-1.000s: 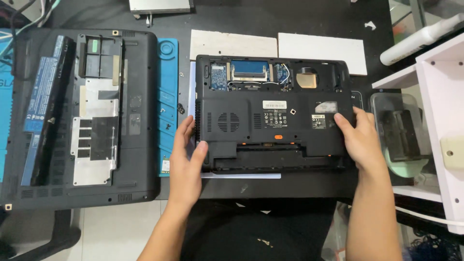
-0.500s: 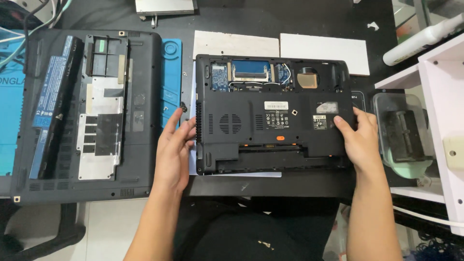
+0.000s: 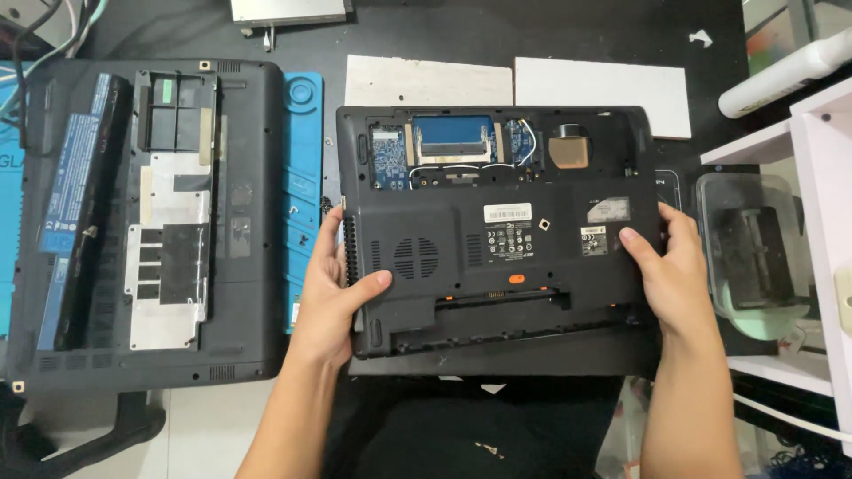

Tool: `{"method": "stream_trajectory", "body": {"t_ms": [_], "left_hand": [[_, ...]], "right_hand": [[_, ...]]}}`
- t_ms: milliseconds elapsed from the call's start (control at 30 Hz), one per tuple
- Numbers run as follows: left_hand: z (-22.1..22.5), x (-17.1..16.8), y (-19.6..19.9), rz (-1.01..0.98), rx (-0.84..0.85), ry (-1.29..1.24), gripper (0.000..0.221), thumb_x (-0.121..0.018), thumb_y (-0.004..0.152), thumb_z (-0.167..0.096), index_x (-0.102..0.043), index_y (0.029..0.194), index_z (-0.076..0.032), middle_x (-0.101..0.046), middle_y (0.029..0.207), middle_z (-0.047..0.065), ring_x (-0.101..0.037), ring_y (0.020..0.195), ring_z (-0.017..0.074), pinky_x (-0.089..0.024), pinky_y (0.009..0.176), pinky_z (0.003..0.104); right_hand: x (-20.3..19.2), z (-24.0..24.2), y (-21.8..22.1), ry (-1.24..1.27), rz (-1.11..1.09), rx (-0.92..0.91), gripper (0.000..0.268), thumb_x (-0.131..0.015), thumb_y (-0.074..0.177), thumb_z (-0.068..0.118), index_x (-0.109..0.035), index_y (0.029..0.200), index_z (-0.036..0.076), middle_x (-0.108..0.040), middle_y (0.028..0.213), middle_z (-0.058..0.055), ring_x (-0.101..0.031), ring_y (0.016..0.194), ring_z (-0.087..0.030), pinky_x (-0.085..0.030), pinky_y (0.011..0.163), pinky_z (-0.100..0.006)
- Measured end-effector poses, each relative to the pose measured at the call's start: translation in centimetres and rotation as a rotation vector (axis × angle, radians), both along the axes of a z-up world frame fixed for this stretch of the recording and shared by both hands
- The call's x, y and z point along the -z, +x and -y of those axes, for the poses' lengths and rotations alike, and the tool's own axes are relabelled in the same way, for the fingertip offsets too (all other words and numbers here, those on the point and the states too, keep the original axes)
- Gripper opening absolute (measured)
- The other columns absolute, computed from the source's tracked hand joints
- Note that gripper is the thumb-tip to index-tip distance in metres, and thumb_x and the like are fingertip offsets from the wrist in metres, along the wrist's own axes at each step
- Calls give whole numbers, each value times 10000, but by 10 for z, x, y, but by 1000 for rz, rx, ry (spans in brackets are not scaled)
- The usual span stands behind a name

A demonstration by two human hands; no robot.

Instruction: Disassembling a laptop to access internal components.

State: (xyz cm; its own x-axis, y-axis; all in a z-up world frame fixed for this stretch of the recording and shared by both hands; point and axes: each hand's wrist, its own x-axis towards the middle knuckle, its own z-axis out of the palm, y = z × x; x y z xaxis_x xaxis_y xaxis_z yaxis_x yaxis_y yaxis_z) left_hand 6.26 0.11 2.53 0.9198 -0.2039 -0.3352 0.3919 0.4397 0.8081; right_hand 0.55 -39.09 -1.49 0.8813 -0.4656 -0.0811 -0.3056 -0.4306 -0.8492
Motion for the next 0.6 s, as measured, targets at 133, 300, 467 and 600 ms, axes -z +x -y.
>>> {"method": "stream_trajectory", "body": {"t_ms": [133,300,467,600], "left_hand": [[-5,23,-5,91,13,-91,1055,-798,725,41,-266,1634,-27,-636,1354,168,-624,1259,253,-471,1095,379],[-12,38,-11,124,-11,-97,1159,-839,680,29,-213,1648,-86,-627,1365,166,-621,1258,254,-475,1103,392],[-13,42,-7,108,6,-125,1176,-844,676,19,-205,1659,-75,-623,1372,172,-618,1261,260,-470,1102,399],[-14,44,-6,139,18,-116,1191,-851,661,10,-207,1659,-73,-613,1399,167,-608,1290,261,-450,1128,398]], "right_hand": [[9,10,-15,175,138,-24,617,-693,955,107,-417,1501,23,-550,1427,-130,-545,1287,-192,-445,1105,-339],[-2,3,-15,469,206,3,691,-668,933,35,-336,1539,53,-609,1371,-118,-594,1256,-188,-476,1086,-331],[0,5,-17,494,229,-18,660,-697,929,33,-423,1530,21,-633,1384,-127,-613,1262,-194,-484,1093,-329],[-4,7,-23,535,262,-49,608,-755,897,46,-541,1462,-26,-667,1339,-112,-646,1211,-184,-500,1072,-313]]}}
